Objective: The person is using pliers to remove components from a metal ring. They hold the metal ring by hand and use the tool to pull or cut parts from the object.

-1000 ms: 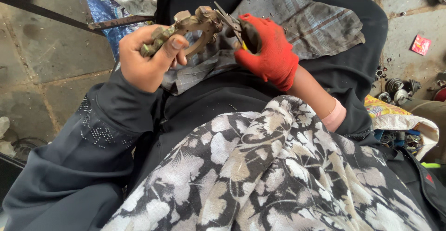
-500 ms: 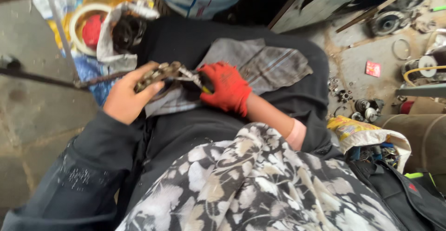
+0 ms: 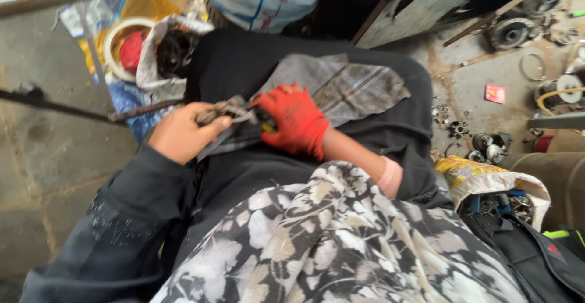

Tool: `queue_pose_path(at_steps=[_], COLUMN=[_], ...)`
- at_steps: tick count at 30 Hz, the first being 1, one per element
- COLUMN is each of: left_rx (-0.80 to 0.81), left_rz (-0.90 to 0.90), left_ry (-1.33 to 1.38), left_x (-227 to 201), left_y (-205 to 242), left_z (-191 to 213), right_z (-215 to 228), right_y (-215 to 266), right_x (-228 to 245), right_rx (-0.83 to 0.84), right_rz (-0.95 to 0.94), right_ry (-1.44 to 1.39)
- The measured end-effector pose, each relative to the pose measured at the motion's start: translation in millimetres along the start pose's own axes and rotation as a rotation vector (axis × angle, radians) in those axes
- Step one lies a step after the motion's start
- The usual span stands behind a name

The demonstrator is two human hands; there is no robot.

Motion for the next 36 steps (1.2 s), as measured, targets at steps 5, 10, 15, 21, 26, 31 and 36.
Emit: queue_pose_path(at_steps=[5,10,15,21,26,31,36], left_rx=[-0.03,0.007,0.017,0.045,0.022,0.017,0.041], left_rz=[-0.094,-0.131,-0.064,-0.141,-0.227,-0.246,-0.213], left_ry=[-0.013,0.076,0.166,0.187,0.08,0.056,0.071], left_x=[11.8,19.1,13.4,3.1,-3.2,-5.3,-5.3], left_y=[0.2,4.6,6.9,5.9,7.7,6.7,3.6], left_z=[4.4,7.3,2.0,-1.1,-3.2,-6.6,-3.3], right_z=[7.3,1.0,-4.5,-11.7,-23.7,-34.7,-46.4], right_y=[6.5,0.5,5.8,5.9,6.1,4.5,7.7], right_x=[-11.0,-20.2,-8.7,-15.2,-22.5,-35.0,-50.1], right_rx=[-0.065,-0.084,-0.068,-0.048,-0.049,0.016,0.099], right_rz=[0.047,-0.008,0.01,-0.038,-0.034,-0.079,-0.186], right_ry=[-0.088,-0.037,-0.026,-0.02,0.008,-0.009,-0.155])
Point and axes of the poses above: each hand's wrist, its own y-axis away from the middle knuckle, its own z-axis out of the back of the hand, x = y × z, the point moved 10 cm from there along -y, towards the middle knuckle, and after that the axes turned 4 degrees about -z, right-handed, at the moved point
